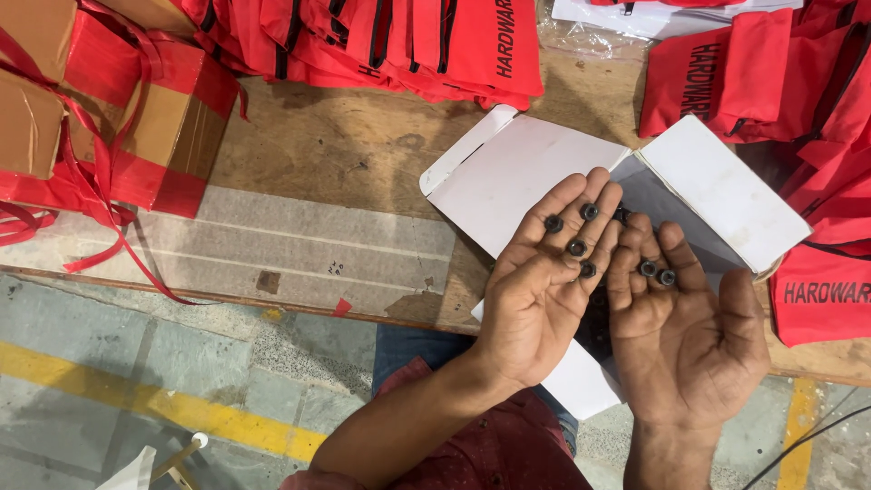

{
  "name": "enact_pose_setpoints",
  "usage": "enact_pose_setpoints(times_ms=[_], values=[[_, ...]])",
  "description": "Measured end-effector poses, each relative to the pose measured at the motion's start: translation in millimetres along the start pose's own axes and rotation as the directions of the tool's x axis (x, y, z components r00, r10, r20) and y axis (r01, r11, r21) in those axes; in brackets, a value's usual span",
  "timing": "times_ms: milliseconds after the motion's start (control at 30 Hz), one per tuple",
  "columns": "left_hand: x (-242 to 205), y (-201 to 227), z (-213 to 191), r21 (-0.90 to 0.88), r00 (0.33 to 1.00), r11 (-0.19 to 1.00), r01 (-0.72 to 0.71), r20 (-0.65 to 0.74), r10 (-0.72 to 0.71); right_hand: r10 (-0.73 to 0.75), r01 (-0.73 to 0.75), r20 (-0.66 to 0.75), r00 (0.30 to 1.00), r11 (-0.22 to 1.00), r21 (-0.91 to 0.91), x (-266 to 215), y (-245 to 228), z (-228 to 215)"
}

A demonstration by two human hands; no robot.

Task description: Picking up small metal hardware components from a box and placing them into red fabric bags.

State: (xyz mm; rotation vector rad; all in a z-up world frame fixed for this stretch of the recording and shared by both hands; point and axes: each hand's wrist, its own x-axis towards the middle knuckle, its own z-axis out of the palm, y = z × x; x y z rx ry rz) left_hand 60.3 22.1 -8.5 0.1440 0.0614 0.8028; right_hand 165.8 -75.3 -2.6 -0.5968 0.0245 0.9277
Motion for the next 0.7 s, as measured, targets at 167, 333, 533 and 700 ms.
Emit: enact_pose_setpoints(times_ms=[167, 333, 533, 700], values=[[0.5, -2.3, 2.4, 0.066, 0.999, 0.998, -0.015, -0.041, 0.018, -0.004, 0.004, 0.007, 1.000, 0.999, 0.034, 0.7, 0.0, -1.8], [1.5, -4.0, 1.8, 0.091, 0.999, 0.996, -0.018, -0.041, 0.022, -0.003, 0.003, 0.007, 1.000, 1.000, 0.019, 0.8, -0.3, -1.1], [1.1, -5.1, 0.5, 0.112, 0.999, 0.993, -0.025, -0.024, 0.027, 0.001, -0.001, 0.004, 1.000, 1.000, 0.029, 1.1, -0.9, -1.8], [1.0, -6.4, -0.4, 0.111, 0.999, 0.993, -0.036, -0.014, 0.038, -0.008, 0.007, 0.016, 1.000, 1.000, 0.002, 0.8, -0.7, -2.8]])
